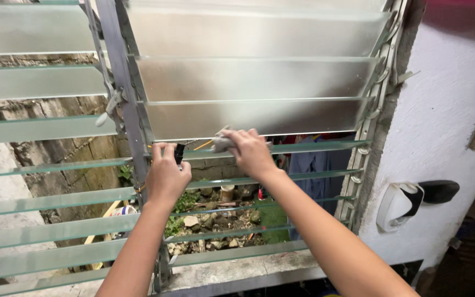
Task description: The person cleans a window with horizontal glass slats using a spray bottle and a cloth. They repeatedly spray and wipe the glass, then rinse the cloth at a sink and continue wiping the window.
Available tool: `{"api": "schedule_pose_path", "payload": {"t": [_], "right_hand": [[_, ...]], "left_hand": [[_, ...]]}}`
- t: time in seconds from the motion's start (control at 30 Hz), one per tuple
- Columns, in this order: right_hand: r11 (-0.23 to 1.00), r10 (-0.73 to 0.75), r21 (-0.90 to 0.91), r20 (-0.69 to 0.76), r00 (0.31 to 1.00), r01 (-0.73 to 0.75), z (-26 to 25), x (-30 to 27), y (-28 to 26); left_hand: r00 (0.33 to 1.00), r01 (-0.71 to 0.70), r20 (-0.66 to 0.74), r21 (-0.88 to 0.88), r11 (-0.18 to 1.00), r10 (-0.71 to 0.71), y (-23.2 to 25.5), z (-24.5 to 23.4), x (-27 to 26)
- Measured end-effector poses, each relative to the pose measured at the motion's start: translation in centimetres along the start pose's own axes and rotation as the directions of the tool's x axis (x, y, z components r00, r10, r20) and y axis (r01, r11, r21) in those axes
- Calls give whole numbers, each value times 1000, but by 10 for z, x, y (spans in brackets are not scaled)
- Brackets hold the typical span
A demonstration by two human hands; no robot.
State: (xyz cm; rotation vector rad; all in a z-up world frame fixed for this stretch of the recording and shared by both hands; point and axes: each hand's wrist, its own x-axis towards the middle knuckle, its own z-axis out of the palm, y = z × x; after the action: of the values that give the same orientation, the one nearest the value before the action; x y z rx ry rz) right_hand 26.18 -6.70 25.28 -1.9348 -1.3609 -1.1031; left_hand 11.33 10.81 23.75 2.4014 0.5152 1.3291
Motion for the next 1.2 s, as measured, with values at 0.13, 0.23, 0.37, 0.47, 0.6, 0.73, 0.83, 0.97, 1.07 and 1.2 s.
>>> {"api": "schedule_pose_path", "payload": {"t": [0.13,0.23,0.37,0.47,0.6,0.73,0.83,0.97,1.07,1.2], "right_hand": [[995,-93,-17,95,991,95,14,26,-22],[984,-134,-134,-111,985,119,2,46,-42],[891,-414,-278,-176,893,359,-2,81,-56],[775,-556,-397,-60,829,491,15,113,-52],[775,-531,-379,43,846,506,46,108,-43],[698,-570,-322,291,769,639,52,101,-27],[650,-618,-292,336,711,702,53,112,-26],[729,-604,-335,93,791,597,43,139,-33],[785,-535,-337,55,843,520,39,144,-41],[748,-574,-385,32,818,540,44,127,-29]], "left_hand": [[996,41,82,79,996,-47,-10,3,10],[988,91,118,67,994,-98,-14,6,13],[998,51,-38,-63,997,-53,-21,20,15],[994,44,-94,-82,996,-52,-23,27,22],[995,13,-92,-113,994,-23,-28,25,21],[995,100,1,-89,991,-100,-24,22,20],[996,91,7,-122,988,-91,-24,20,19],[997,68,-18,-148,987,-72,-25,24,20],[997,80,-12,-126,989,-82,-27,27,19],[996,36,-72,-123,992,-45,-28,32,22]]}}
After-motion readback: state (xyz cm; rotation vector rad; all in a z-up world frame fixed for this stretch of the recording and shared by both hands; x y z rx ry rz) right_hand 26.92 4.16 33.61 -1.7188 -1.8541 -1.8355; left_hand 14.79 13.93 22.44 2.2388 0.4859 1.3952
